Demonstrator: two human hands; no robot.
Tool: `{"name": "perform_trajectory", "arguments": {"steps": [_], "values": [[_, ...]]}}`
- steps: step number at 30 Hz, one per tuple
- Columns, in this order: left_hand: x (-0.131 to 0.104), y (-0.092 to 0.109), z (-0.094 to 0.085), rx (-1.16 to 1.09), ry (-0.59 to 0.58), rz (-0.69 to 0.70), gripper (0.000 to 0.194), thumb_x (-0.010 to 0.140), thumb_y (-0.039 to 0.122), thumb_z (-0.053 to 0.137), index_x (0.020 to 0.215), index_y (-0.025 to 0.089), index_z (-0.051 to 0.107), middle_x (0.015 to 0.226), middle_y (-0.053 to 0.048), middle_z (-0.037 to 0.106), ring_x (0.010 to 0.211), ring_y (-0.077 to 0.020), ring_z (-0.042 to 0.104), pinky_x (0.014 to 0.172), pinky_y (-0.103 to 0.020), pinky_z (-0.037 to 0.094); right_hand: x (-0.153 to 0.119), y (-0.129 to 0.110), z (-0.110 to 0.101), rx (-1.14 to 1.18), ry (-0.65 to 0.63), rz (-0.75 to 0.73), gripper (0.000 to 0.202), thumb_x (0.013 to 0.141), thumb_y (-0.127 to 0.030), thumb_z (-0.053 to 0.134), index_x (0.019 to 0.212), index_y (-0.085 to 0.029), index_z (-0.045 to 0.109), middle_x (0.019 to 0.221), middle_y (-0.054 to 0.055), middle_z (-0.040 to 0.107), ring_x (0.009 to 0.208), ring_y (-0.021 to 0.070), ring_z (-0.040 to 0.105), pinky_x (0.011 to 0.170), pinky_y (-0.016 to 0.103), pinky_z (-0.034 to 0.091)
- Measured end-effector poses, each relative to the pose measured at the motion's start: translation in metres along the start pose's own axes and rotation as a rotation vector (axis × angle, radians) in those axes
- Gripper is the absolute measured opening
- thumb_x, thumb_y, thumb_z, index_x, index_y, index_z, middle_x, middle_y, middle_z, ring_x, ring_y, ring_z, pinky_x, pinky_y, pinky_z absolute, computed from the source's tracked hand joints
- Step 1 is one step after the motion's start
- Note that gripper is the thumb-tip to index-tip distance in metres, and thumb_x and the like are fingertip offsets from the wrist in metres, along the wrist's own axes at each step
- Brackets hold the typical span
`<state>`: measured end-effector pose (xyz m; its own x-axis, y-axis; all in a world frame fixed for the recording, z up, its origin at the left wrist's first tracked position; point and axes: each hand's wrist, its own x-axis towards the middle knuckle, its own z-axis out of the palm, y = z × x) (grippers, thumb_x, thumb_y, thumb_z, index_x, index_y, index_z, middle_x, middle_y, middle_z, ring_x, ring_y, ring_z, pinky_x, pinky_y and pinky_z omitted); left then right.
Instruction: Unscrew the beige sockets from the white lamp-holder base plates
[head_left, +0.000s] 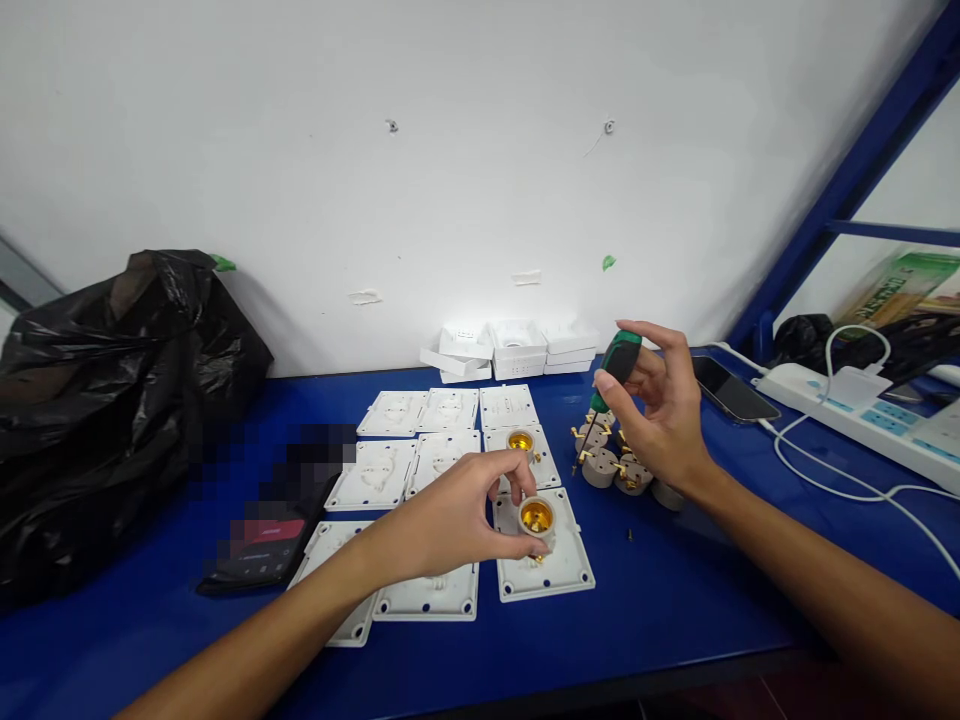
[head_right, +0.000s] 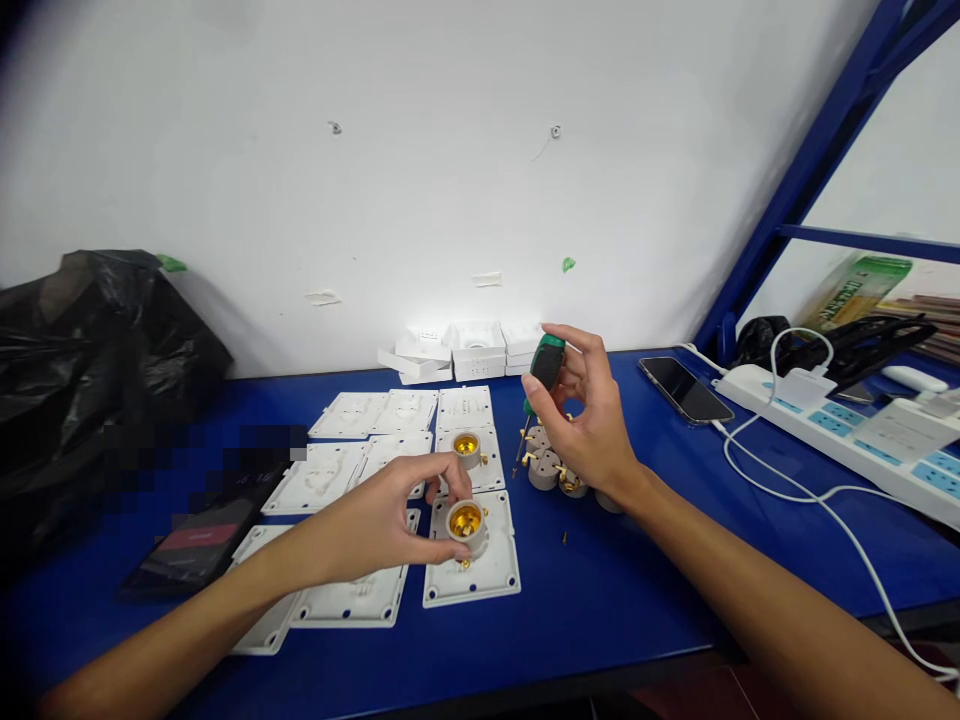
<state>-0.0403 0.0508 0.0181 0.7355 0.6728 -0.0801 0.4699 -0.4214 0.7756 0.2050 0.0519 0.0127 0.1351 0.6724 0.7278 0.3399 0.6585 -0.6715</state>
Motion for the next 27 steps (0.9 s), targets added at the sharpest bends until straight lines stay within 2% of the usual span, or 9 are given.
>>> {"name": "perform_trajectory", "arguments": {"steps": [3, 6, 9, 12, 15, 17, 20, 23, 27], "values": [[-0.001, 0.001, -0.003, -0.018, -0.045, 0.032, 0.034, 0.085, 0.04, 0.079, 0.11, 0.026, 0.062, 0.113, -0.003, 0.067, 0.094, -0.0224, 0.059, 0.08, -0.034, 0.046, 0.0, 0.0, 0.0, -0.01, -0.002, 0.003, 0.045, 0.091, -0.027, 0.07, 0.131, -0.028, 0.051, 0.08, -0.001, 0.058, 0.066, 0.0173, 0.056, 0.053, 0.034, 0.046], [-0.003, 0.004, -0.01, -0.07, -0.149, 0.09, 0.045, 0.091, 0.027, 0.07, 0.133, 0.03, 0.055, 0.129, -0.004, 0.065, 0.104, -0.023, 0.061, 0.086, -0.035, 0.048, 0.001, 0.0, 0.0, -0.011, -0.003, 0.016, 0.045, 0.091, -0.027, 0.07, 0.131, -0.027, 0.05, 0.08, -0.001, 0.058, 0.068, 0.0178, 0.058, 0.054, 0.034, 0.046], [-0.004, 0.006, -0.014, -0.082, -0.207, 0.13, 0.052, 0.091, 0.023, 0.071, 0.139, 0.032, 0.053, 0.133, -0.004, 0.064, 0.115, -0.0243, 0.06, 0.096, -0.037, 0.047, 0.0, 0.0, 0.0, -0.003, -0.012, 0.025, 0.045, 0.09, -0.027, 0.071, 0.131, -0.026, 0.05, 0.08, -0.001, 0.059, 0.067, 0.0171, 0.058, 0.054, 0.033, 0.045], [-0.003, 0.005, -0.013, -0.036, -0.09, 0.142, 0.047, 0.088, 0.034, 0.079, 0.13, 0.033, 0.059, 0.133, -0.002, 0.062, 0.115, -0.0243, 0.059, 0.096, -0.036, 0.048, 0.0, -0.001, 0.0, 0.0, -0.014, 0.026, 0.046, 0.09, -0.026, 0.071, 0.131, -0.026, 0.05, 0.08, -0.001, 0.059, 0.065, 0.0157, 0.056, 0.054, 0.032, 0.044], [0.002, -0.004, -0.007, 0.038, 0.195, 0.161, 0.031, 0.096, 0.037, 0.072, 0.124, 0.031, 0.059, 0.127, -0.002, 0.061, 0.11, -0.0219, 0.059, 0.096, -0.036, 0.048, 0.0, -0.001, 0.0, -0.003, -0.006, 0.036, 0.045, 0.089, -0.026, 0.071, 0.13, -0.026, 0.051, 0.08, -0.001, 0.059, 0.065, 0.0156, 0.056, 0.054, 0.032, 0.044], [0.008, -0.012, -0.003, 0.089, 0.358, 0.143, 0.034, 0.098, 0.032, 0.069, 0.129, 0.03, 0.057, 0.129, -0.003, 0.06, 0.116, -0.0224, 0.058, 0.103, -0.039, 0.046, 0.0, -0.001, 0.0, -0.006, -0.006, 0.041, 0.045, 0.089, -0.026, 0.071, 0.13, -0.026, 0.051, 0.081, -0.001, 0.059, 0.066, 0.0164, 0.057, 0.054, 0.033, 0.045], [0.016, -0.023, 0.005, 0.093, 0.404, 0.088, 0.05, 0.096, 0.031, 0.072, 0.141, 0.032, 0.051, 0.136, -0.004, 0.06, 0.128, -0.0253, 0.055, 0.111, -0.045, 0.044, 0.0, 0.0, 0.001, -0.014, -0.013, 0.039, 0.045, 0.089, -0.027, 0.072, 0.13, -0.026, 0.051, 0.082, 0.0, 0.061, 0.068, 0.0174, 0.059, 0.053, 0.033, 0.045], [0.022, -0.025, 0.01, 0.081, 0.411, 0.05, 0.049, 0.095, 0.026, 0.073, 0.14, 0.031, 0.055, 0.129, -0.005, 0.067, 0.126, -0.0275, 0.06, 0.108, -0.048, 0.047, -0.001, 0.002, 0.001, -0.017, -0.016, 0.039, 0.045, 0.089, -0.027, 0.072, 0.13, -0.027, 0.052, 0.083, 0.0, 0.062, 0.068, 0.0173, 0.059, 0.054, 0.033, 0.045], [0.021, -0.02, 0.012, 0.077, 0.435, 0.086, 0.051, 0.09, 0.015, 0.076, 0.134, 0.031, 0.057, 0.121, -0.002, 0.07, 0.12, -0.0256, 0.063, 0.108, -0.047, 0.048, -0.002, 0.002, 0.001, -0.021, -0.015, 0.035, 0.045, 0.09, -0.027, 0.072, 0.13, -0.027, 0.051, 0.083, 0.0, 0.062, 0.068, 0.0171, 0.059, 0.054, 0.032, 0.045]]}}
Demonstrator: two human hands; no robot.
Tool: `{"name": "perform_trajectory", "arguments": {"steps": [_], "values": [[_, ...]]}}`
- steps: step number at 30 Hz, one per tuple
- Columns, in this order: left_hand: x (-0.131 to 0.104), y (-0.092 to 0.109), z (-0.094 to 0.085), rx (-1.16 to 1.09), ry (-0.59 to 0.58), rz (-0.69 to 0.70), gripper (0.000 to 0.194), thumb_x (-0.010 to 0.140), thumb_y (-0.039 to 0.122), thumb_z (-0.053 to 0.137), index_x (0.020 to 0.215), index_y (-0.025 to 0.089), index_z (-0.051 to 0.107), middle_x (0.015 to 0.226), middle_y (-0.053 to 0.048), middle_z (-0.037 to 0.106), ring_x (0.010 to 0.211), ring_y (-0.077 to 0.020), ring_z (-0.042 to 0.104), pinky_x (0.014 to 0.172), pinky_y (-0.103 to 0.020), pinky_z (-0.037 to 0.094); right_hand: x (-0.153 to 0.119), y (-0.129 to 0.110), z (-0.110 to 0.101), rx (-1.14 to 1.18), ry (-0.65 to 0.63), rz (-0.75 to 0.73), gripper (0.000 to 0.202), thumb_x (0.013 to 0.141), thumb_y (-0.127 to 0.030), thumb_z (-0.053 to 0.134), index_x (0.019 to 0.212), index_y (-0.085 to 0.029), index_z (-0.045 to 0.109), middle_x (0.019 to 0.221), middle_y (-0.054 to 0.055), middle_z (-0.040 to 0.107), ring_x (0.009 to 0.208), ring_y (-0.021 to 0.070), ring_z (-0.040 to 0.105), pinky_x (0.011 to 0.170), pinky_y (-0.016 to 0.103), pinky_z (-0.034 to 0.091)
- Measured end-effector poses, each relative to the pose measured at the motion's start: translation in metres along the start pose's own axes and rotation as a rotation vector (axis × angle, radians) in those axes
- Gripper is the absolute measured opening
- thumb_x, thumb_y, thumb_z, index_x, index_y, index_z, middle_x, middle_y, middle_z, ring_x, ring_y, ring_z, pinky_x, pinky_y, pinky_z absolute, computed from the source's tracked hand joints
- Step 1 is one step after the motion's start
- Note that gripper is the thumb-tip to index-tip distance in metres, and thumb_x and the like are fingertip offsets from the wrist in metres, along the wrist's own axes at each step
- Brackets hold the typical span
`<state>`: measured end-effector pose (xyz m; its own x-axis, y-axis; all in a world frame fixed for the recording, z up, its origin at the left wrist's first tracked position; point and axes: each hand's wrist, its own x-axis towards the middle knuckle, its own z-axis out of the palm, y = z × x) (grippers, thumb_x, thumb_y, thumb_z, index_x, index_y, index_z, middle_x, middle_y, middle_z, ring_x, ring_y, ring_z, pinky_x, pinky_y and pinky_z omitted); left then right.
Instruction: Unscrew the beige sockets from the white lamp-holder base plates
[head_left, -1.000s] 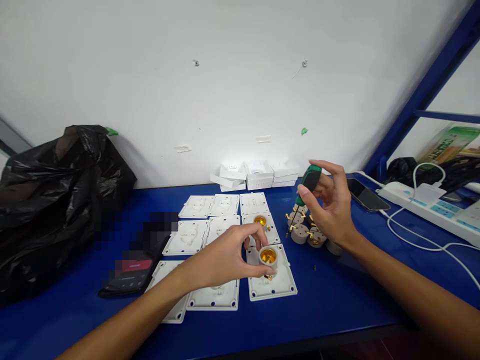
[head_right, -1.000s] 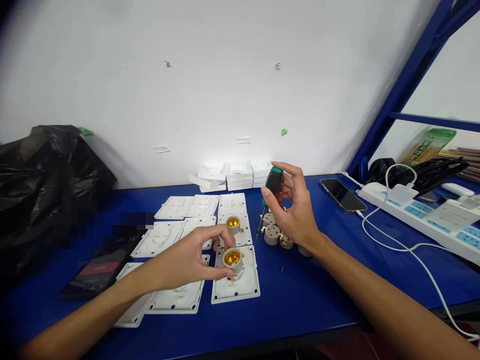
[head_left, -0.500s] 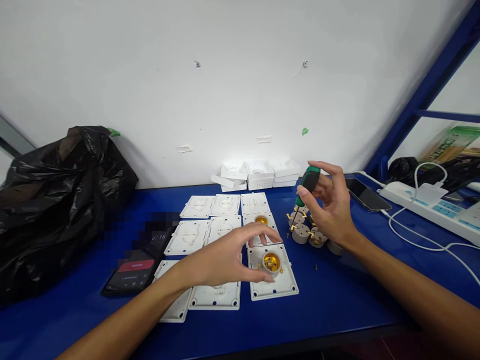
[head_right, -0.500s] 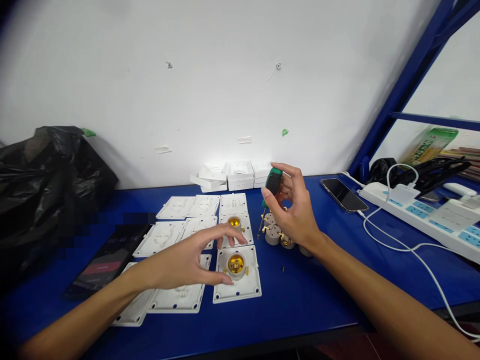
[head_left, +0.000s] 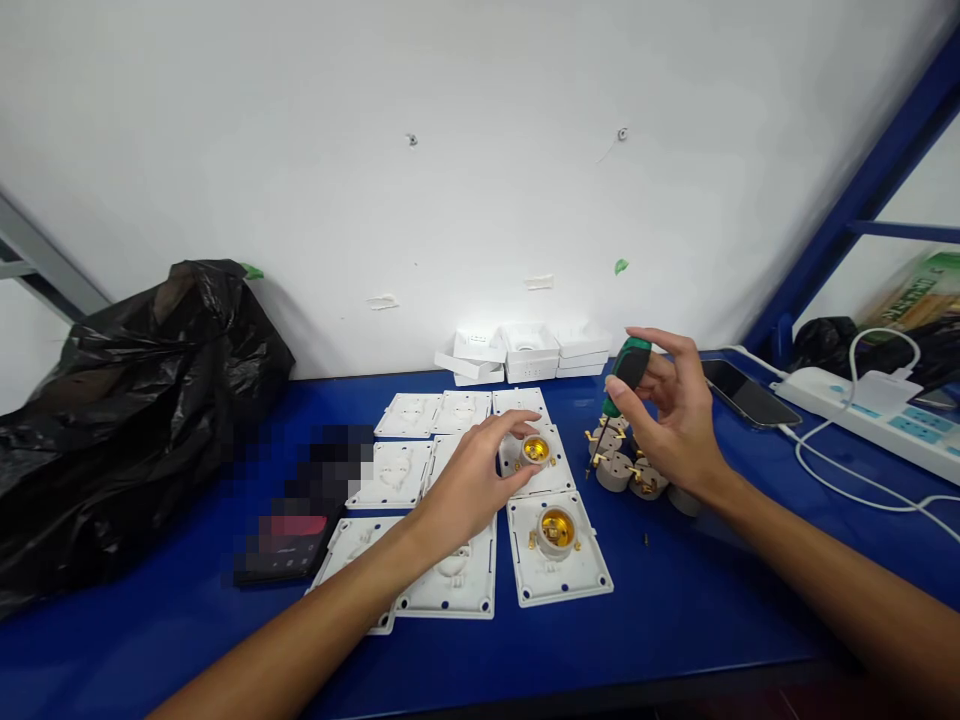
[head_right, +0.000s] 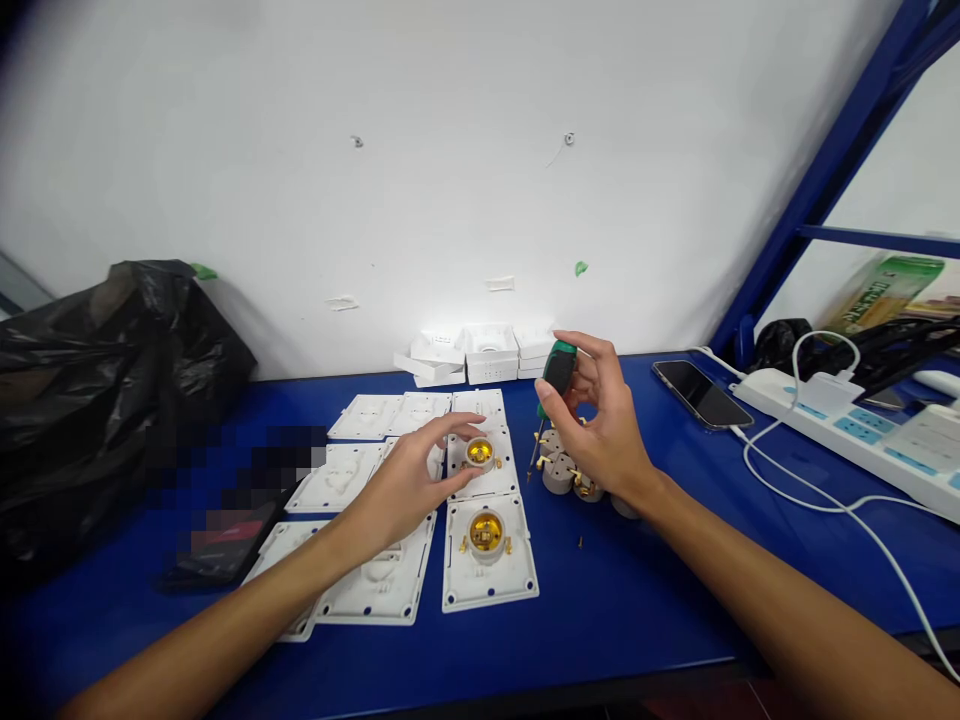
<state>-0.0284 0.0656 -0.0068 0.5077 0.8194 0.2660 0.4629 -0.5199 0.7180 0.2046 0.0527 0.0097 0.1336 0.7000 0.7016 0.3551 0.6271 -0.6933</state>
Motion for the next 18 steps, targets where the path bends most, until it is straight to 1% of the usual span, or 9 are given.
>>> {"name": "perform_trajectory", "arguments": {"steps": [3, 5, 8, 11, 13, 18], "values": [[-0.003, 0.0032, -0.0019, -0.007, 0.017, 0.112, 0.056, 0.087, 0.008, 0.077, 0.133, 0.033, 0.056, 0.12, 0.0, 0.07, 0.118, -0.0236, 0.064, 0.107, -0.045, 0.049, 0.0005, 0.0002, -0.0005, -0.009, 0.001, -0.005, 0.045, 0.09, -0.026, 0.071, 0.131, -0.026, 0.051, 0.083, 0.0, 0.061, 0.068, 0.017, 0.059, 0.054, 0.032, 0.045], [-0.005, 0.0034, -0.0025, 0.001, 0.025, 0.196, 0.056, 0.087, 0.004, 0.076, 0.132, 0.032, 0.056, 0.121, 0.0, 0.069, 0.117, -0.0228, 0.064, 0.105, -0.043, 0.05, 0.0009, 0.0004, -0.0008, -0.01, 0.0, -0.006, 0.046, 0.09, -0.026, 0.071, 0.131, -0.026, 0.05, 0.082, -0.001, 0.061, 0.067, 0.0167, 0.058, 0.054, 0.032, 0.045], [-0.0073, 0.0021, -0.0025, 0.018, 0.019, 0.248, 0.053, 0.088, 0.003, 0.074, 0.129, 0.032, 0.057, 0.122, 0.001, 0.068, 0.117, -0.0218, 0.063, 0.103, -0.04, 0.051, 0.0013, 0.0006, -0.0009, -0.011, -0.001, -0.008, 0.046, 0.09, -0.027, 0.071, 0.131, -0.026, 0.05, 0.08, -0.001, 0.059, 0.066, 0.0162, 0.057, 0.053, 0.032, 0.044], [-0.0079, 0.0007, -0.0027, 0.03, 0.019, 0.25, 0.05, 0.09, 0.005, 0.074, 0.129, 0.032, 0.057, 0.122, 0.0, 0.067, 0.118, -0.0223, 0.062, 0.103, -0.04, 0.051, 0.0013, 0.0003, -0.0008, -0.009, -0.004, -0.016, 0.046, 0.09, -0.027, 0.071, 0.131, -0.026, 0.05, 0.08, -0.002, 0.059, 0.065, 0.016, 0.057, 0.052, 0.031, 0.045], [-0.007, 0.0002, -0.0031, 0.032, 0.021, 0.231, 0.046, 0.092, 0.009, 0.073, 0.129, 0.032, 0.057, 0.124, -0.001, 0.067, 0.12, -0.0238, 0.062, 0.104, -0.043, 0.051, 0.0011, -0.0001, -0.0006, -0.007, -0.006, -0.018, 0.046, 0.09, -0.028, 0.071, 0.131, -0.026, 0.05, 0.081, -0.001, 0.06, 0.066, 0.0162, 0.058, 0.052, 0.031, 0.045], [-0.0036, -0.0023, -0.0021, 0.024, -0.004, 0.094, 0.038, 0.096, 0.018, 0.071, 0.128, 0.03, 0.056, 0.128, -0.002, 0.067, 0.123, -0.0256, 0.062, 0.107, -0.044, 0.049, 0.0009, -0.0011, -0.0006, 0.0, -0.006, -0.008, 0.045, 0.09, -0.028, 0.072, 0.13, -0.027, 0.051, 0.081, -0.001, 0.06, 0.066, 0.017, 0.059, 0.053, 0.033, 0.046]]}}
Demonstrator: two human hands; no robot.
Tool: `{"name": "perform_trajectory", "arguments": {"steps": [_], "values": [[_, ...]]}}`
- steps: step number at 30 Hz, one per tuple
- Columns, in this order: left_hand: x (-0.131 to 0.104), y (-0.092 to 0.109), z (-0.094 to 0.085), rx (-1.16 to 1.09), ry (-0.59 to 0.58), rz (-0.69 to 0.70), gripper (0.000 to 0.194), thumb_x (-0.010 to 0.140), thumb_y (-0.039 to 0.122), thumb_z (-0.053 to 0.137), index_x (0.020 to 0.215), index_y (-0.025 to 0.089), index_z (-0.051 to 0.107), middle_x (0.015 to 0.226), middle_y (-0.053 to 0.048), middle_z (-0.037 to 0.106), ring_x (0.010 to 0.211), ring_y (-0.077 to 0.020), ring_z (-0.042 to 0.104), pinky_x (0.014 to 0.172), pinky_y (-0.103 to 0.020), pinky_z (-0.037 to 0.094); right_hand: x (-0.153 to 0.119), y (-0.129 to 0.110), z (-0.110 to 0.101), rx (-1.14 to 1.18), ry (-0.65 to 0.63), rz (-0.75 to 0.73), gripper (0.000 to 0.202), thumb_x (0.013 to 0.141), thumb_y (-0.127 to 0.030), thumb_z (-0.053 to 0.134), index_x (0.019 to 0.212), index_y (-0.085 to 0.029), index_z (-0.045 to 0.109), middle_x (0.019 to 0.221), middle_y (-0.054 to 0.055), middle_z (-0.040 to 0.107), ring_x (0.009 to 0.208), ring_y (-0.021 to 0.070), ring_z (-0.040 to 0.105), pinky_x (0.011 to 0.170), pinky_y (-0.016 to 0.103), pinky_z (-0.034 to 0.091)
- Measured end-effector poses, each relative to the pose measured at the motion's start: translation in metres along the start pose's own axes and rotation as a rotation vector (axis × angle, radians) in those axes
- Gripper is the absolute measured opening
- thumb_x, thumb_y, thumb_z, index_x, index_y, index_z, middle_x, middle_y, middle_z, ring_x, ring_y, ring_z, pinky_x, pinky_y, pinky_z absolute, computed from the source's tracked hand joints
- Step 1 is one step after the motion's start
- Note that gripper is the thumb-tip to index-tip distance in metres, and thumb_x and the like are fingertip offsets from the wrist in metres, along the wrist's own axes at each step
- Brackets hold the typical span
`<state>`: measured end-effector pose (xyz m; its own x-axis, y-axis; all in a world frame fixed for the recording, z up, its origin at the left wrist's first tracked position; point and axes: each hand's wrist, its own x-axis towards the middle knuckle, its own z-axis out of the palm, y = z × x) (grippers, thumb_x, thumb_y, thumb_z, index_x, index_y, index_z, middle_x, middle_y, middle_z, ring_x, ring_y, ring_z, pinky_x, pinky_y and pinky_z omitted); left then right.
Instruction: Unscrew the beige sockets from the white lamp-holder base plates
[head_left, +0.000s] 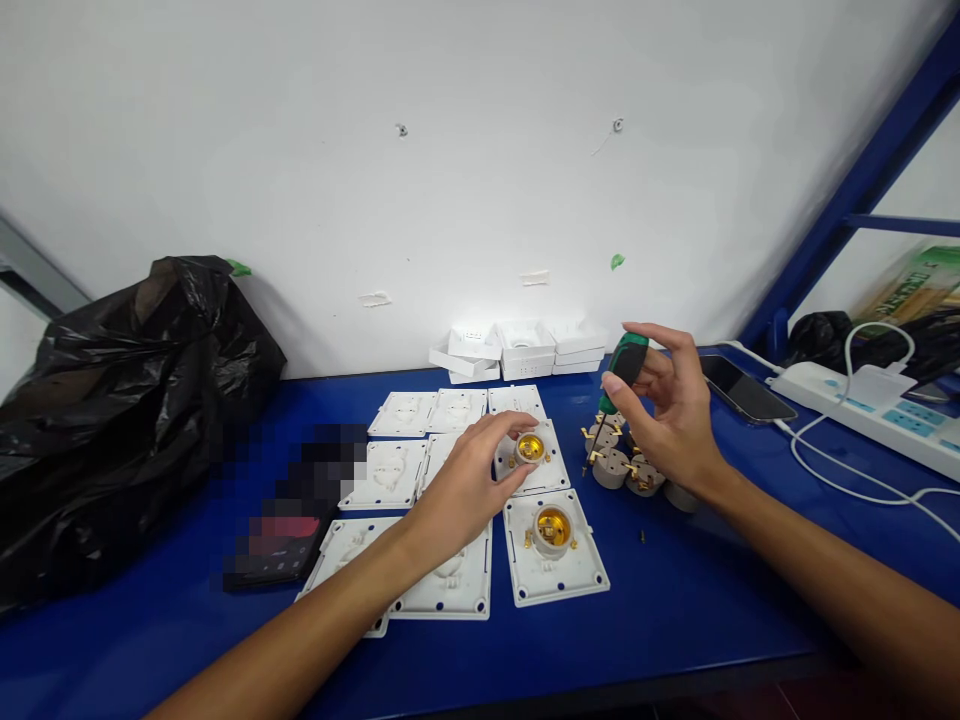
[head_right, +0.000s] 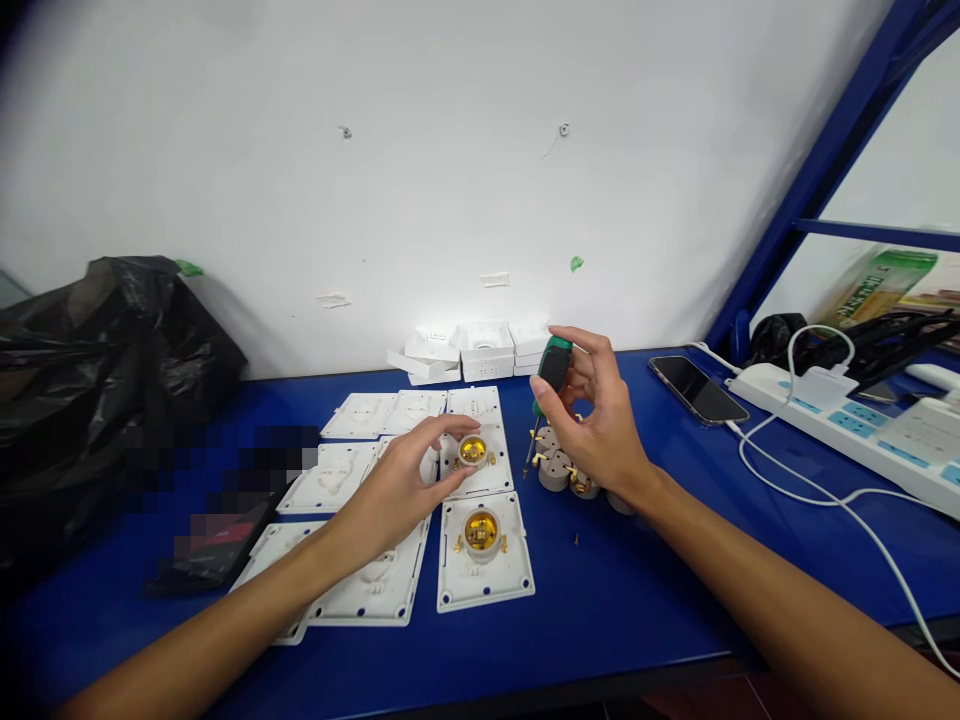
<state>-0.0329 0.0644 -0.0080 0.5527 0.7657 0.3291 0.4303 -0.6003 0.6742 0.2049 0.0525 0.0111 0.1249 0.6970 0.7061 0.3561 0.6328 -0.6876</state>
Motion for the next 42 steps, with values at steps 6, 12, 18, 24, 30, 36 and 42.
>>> {"name": "perform_trajectory", "arguments": {"steps": [6, 12, 18, 24, 30, 36, 42], "values": [[-0.001, 0.004, -0.004, -0.006, -0.056, -0.044, 0.036, 0.098, 0.022, 0.068, 0.13, 0.03, 0.056, 0.133, -0.003, 0.063, 0.126, -0.0247, 0.059, 0.108, -0.042, 0.046, 0.0, -0.001, -0.001, -0.011, 0.003, -0.008, 0.045, 0.09, -0.028, 0.071, 0.13, -0.027, 0.05, 0.083, 0.0, 0.061, 0.067, 0.0173, 0.059, 0.053, 0.033, 0.046], [0.002, 0.014, -0.025, -0.096, -0.288, 0.036, 0.032, 0.09, 0.044, 0.079, 0.113, 0.026, 0.064, 0.108, -0.001, 0.063, 0.096, -0.0197, 0.059, 0.082, -0.03, 0.046, 0.0, -0.003, -0.001, -0.005, 0.0, 0.006, 0.045, 0.09, -0.028, 0.071, 0.13, -0.026, 0.05, 0.082, -0.001, 0.06, 0.066, 0.0164, 0.057, 0.053, 0.033, 0.045], [0.0, 0.008, -0.021, -0.049, -0.601, 0.039, 0.056, 0.076, 0.047, 0.091, 0.12, 0.025, 0.065, 0.102, -0.002, 0.063, 0.09, -0.0212, 0.058, 0.076, -0.029, 0.043, 0.0, -0.001, -0.001, -0.004, -0.007, -0.011, 0.045, 0.091, -0.03, 0.071, 0.132, -0.028, 0.05, 0.081, -0.001, 0.058, 0.065, 0.0171, 0.057, 0.053, 0.034, 0.046], [-0.01, 0.027, 0.0, -0.093, -0.562, 0.054, 0.046, 0.087, 0.039, 0.084, 0.126, 0.03, 0.062, 0.121, -0.003, 0.062, 0.111, -0.0249, 0.061, 0.091, -0.032, 0.046, -0.001, 0.0, 0.0, 0.017, -0.014, -0.025, 0.044, 0.093, -0.03, 0.069, 0.133, -0.03, 0.049, 0.082, -0.001, 0.057, 0.065, 0.0173, 0.055, 0.052, 0.034, 0.045], [-0.006, 0.042, 0.028, -0.107, -0.54, 0.106, 0.047, 0.092, 0.038, 0.079, 0.133, 0.03, 0.058, 0.126, -0.006, 0.061, 0.114, -0.0269, 0.064, 0.096, -0.037, 0.052, 0.0, -0.001, -0.001, -0.013, -0.01, -0.017, 0.043, 0.094, -0.032, 0.067, 0.133, -0.031, 0.048, 0.083, 0.0, 0.057, 0.065, 0.0188, 0.054, 0.053, 0.036, 0.048], [0.006, 0.05, 0.035, -0.119, -0.434, 0.161, 0.059, 0.09, 0.037, 0.081, 0.139, 0.029, 0.05, 0.134, -0.008, 0.056, 0.113, -0.0258, 0.064, 0.091, -0.038, 0.057, 0.003, -0.001, -0.002, -0.007, 0.003, -0.007, 0.043, 0.094, -0.031, 0.067, 0.132, -0.029, 0.049, 0.082, -0.001, 0.055, 0.065, 0.0167, 0.052, 0.052, 0.033, 0.045], [0.012, 0.025, -0.011, 0.073, -0.233, 0.145, 0.039, 0.102, 0.03, 0.064, 0.14, 0.031, 0.054, 0.138, -0.006, 0.055, 0.126, -0.0259, 0.056, 0.107, -0.043, 0.048, 0.002, -0.002, -0.003, -0.017, -0.011, -0.018, 0.044, 0.094, -0.032, 0.068, 0.133, -0.029, 0.049, 0.083, 0.0, 0.056, 0.066, 0.0173, 0.055, 0.052, 0.034, 0.048]]}}
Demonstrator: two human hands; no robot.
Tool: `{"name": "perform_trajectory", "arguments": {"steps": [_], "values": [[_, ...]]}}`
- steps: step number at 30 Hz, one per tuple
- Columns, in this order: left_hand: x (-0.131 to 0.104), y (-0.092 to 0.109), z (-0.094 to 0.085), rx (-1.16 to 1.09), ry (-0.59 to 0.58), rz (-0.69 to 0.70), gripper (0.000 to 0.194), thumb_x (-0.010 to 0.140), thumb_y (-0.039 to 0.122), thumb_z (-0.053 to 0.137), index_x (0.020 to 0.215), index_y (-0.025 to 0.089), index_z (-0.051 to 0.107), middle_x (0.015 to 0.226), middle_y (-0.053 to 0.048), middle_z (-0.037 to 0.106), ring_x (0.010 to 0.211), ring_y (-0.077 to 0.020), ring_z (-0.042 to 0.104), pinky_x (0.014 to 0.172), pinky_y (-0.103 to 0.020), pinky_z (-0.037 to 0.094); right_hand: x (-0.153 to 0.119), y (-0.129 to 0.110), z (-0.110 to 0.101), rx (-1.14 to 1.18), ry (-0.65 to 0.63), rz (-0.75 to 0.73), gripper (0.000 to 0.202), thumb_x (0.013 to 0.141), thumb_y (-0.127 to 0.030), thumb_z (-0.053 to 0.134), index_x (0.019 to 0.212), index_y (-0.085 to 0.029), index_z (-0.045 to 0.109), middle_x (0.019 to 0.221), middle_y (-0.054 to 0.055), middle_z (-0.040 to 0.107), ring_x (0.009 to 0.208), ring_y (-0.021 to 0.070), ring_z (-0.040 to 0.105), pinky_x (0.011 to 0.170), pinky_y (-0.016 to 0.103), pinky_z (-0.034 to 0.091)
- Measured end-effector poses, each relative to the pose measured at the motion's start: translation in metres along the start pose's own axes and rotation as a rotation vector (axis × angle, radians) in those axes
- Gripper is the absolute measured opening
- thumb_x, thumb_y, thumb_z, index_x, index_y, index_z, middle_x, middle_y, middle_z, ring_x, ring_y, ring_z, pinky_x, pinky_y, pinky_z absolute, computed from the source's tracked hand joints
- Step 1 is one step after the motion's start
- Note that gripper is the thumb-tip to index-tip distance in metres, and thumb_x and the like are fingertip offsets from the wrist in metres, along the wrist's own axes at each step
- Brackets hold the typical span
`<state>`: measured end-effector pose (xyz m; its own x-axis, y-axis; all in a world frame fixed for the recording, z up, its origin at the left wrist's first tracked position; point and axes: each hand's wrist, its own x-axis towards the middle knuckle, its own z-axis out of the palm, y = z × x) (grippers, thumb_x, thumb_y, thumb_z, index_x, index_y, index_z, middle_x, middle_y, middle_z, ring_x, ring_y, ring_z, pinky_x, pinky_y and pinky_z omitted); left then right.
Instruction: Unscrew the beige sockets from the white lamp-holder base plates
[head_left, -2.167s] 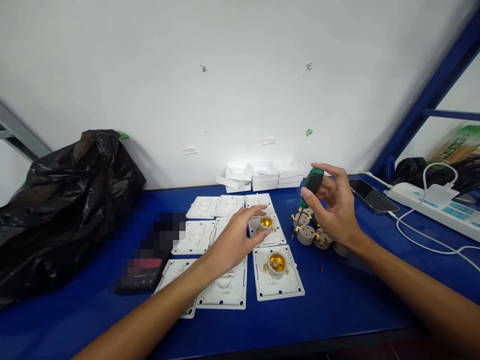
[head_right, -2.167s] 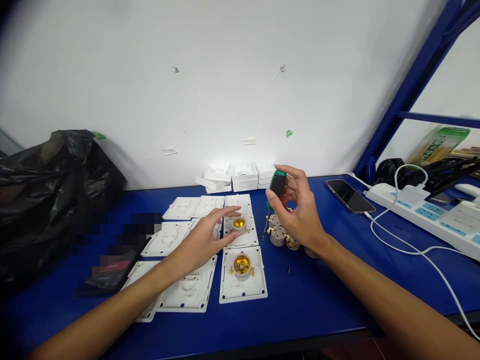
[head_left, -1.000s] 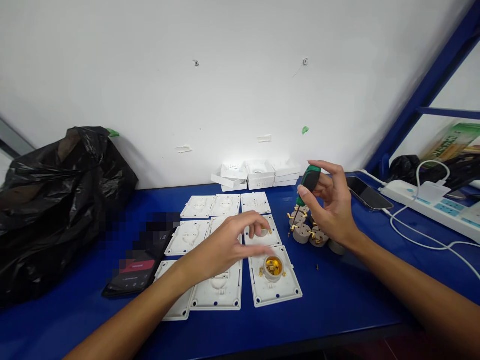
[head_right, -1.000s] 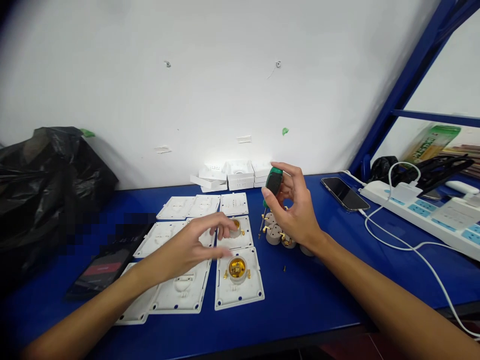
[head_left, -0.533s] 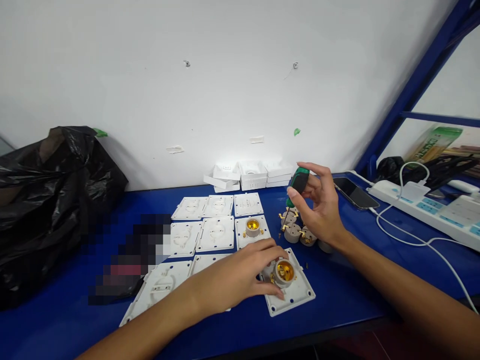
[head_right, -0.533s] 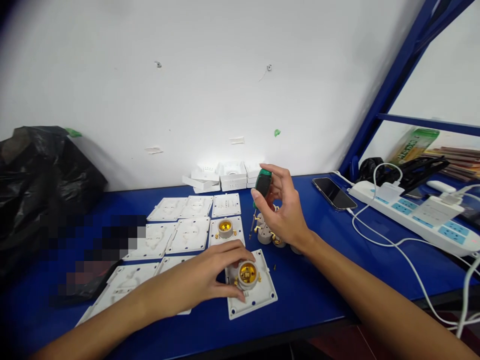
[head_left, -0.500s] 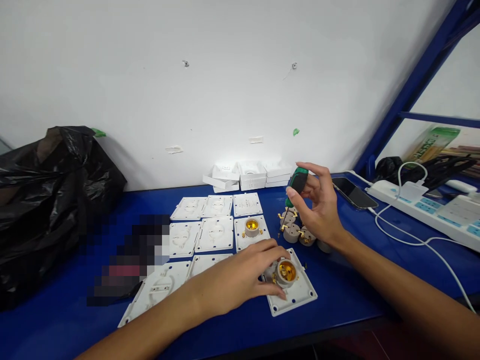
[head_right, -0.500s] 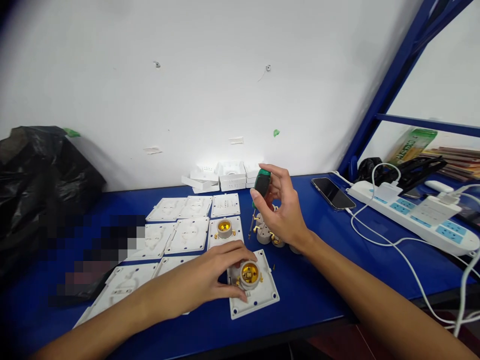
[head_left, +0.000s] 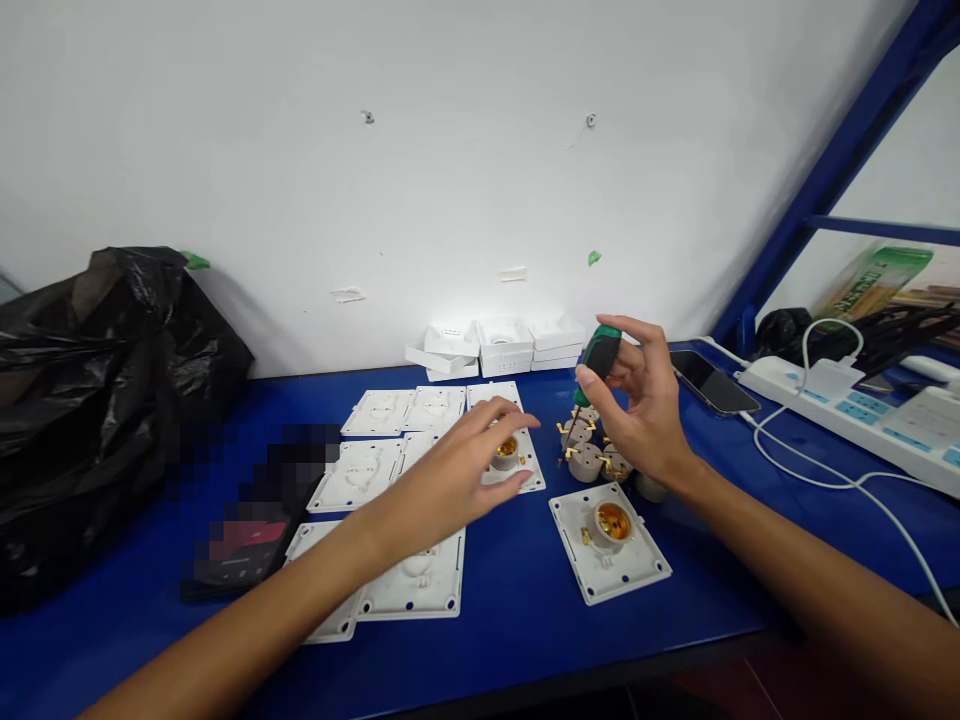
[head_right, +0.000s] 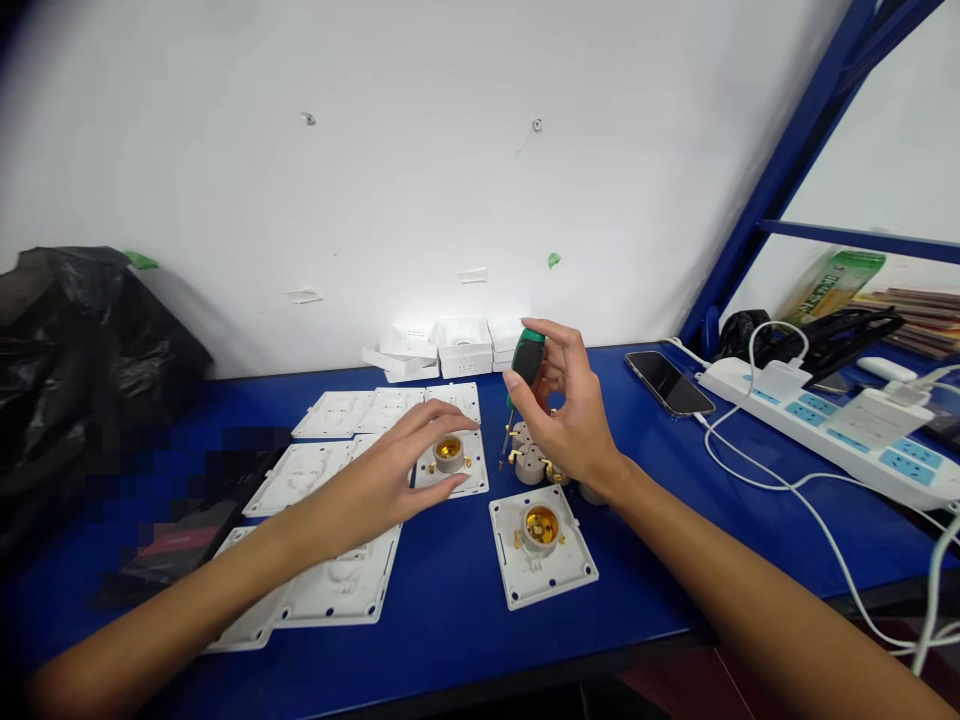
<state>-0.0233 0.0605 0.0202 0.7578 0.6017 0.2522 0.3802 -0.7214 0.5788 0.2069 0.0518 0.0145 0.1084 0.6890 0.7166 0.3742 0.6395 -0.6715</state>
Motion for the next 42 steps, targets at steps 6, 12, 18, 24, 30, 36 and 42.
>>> {"name": "perform_trajectory", "arguments": {"steps": [6, 12, 18, 24, 30, 36, 42], "values": [[-0.007, -0.026, -0.007, -0.1, -0.061, -0.067, 0.028, 0.104, 0.033, 0.057, 0.132, 0.031, 0.064, 0.132, -0.005, 0.065, 0.123, -0.0258, 0.06, 0.109, -0.046, 0.046, -0.001, 0.003, 0.001, -0.003, -0.011, 0.004, 0.044, 0.094, -0.032, 0.068, 0.133, -0.03, 0.048, 0.085, 0.001, 0.059, 0.07, 0.0192, 0.059, 0.053, 0.034, 0.048], [-0.007, -0.011, -0.025, -0.212, -0.233, -0.091, 0.022, 0.096, 0.028, 0.071, 0.118, 0.03, 0.072, 0.119, -0.004, 0.072, 0.109, -0.0234, 0.067, 0.095, -0.037, 0.05, -0.001, 0.002, 0.0, 0.008, -0.004, 0.013, 0.044, 0.093, -0.029, 0.069, 0.132, -0.03, 0.049, 0.085, 0.001, 0.059, 0.069, 0.0189, 0.058, 0.054, 0.035, 0.047], [-0.015, 0.004, -0.012, -0.204, -0.296, -0.056, 0.027, 0.086, 0.031, 0.085, 0.109, 0.028, 0.073, 0.108, 0.0, 0.069, 0.098, -0.0198, 0.066, 0.085, -0.03, 0.047, -0.002, 0.001, 0.0, 0.02, -0.008, 0.011, 0.044, 0.093, -0.03, 0.069, 0.133, -0.03, 0.049, 0.086, 0.001, 0.06, 0.069, 0.0183, 0.057, 0.052, 0.034, 0.046], [-0.022, 0.02, 0.009, 0.015, -0.188, -0.055, 0.041, 0.081, 0.047, 0.086, 0.086, 0.021, 0.055, 0.09, 0.001, 0.062, 0.085, -0.0211, 0.057, 0.074, -0.031, 0.041, -0.002, 0.0, 0.001, 0.025, 0.024, 0.002, 0.044, 0.092, -0.029, 0.071, 0.131, -0.029, 0.051, 0.082, -0.001, 0.056, 0.064, 0.0152, 0.052, 0.052, 0.031, 0.044], [-0.023, 0.016, 0.006, -0.043, -0.259, -0.121, 0.047, 0.078, 0.05, 0.088, 0.102, 0.022, 0.058, 0.103, -0.001, 0.063, 0.091, -0.0228, 0.056, 0.074, -0.03, 0.04, -0.005, -0.012, 0.003, 0.065, 0.098, -0.055, 0.043, 0.091, -0.029, 0.073, 0.13, -0.032, 0.054, 0.081, 0.0, 0.061, 0.067, 0.0177, 0.061, 0.047, 0.028, 0.048], [-0.024, 0.005, 0.004, -0.108, -0.271, -0.107, 0.035, 0.084, 0.046, 0.084, 0.094, 0.022, 0.06, 0.098, 0.001, 0.063, 0.088, -0.0204, 0.056, 0.072, -0.029, 0.039, -0.015, -0.032, 0.01, 0.172, 0.135, -0.124, 0.044, 0.091, -0.02, 0.071, 0.131, -0.034, 0.058, 0.08, 0.0, 0.061, 0.063, 0.0177, 0.062, 0.045, 0.03, 0.053], [-0.023, 0.006, 0.011, 0.025, -0.202, -0.017, 0.04, 0.088, 0.052, 0.079, 0.087, 0.02, 0.055, 0.086, 0.003, 0.058, 0.078, -0.0173, 0.054, 0.075, -0.031, 0.039, -0.025, -0.034, 0.015, 0.137, 0.034, -0.186, 0.052, 0.088, -0.01, 0.07, 0.134, -0.032, 0.058, 0.093, 0.003, 0.061, 0.069, 0.0183, 0.066, 0.049, 0.033, 0.059]]}}
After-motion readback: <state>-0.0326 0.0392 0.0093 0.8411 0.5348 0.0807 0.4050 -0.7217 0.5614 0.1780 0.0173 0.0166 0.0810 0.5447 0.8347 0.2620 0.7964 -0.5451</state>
